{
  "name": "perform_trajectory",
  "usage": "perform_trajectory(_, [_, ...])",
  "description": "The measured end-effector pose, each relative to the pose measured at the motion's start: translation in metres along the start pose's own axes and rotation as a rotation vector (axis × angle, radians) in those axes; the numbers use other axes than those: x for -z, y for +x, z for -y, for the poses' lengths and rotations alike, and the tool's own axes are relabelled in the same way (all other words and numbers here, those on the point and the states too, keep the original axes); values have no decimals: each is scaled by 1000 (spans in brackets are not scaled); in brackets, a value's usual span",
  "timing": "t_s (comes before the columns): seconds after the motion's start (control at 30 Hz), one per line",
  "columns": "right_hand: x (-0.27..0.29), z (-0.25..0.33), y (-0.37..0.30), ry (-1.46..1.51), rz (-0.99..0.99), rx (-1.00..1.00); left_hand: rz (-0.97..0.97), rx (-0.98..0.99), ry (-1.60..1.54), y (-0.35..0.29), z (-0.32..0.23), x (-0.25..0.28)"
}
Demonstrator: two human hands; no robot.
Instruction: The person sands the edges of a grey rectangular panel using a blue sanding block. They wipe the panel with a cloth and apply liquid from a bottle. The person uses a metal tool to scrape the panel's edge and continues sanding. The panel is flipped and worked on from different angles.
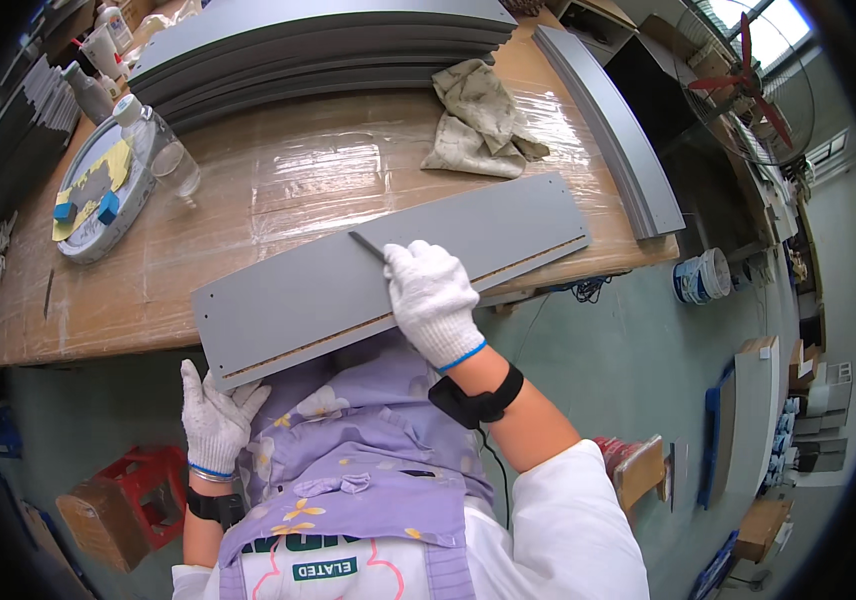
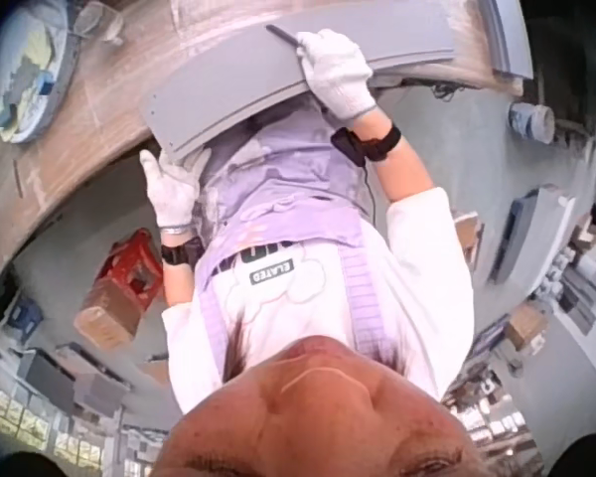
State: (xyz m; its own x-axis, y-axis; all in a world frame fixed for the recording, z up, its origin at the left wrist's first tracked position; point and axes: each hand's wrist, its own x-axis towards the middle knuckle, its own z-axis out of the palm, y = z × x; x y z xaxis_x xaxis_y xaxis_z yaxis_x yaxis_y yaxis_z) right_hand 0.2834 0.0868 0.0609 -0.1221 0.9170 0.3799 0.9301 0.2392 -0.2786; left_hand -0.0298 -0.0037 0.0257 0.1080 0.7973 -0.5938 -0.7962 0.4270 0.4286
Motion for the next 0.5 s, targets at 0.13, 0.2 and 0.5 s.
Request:
perform_trajectory(0.13, [56, -179, -20, -383, -116, -532, -47, -66, 195, 4, -1, -17])
perform_trajectory(0.2, [95, -244, -33, -553, -3, -911, -75, -89, 240, 9, 1, -27])
perform_trajectory(0.5, [56, -36, -28, 194, -86, -88, -184, -178, 323, 12, 1, -32])
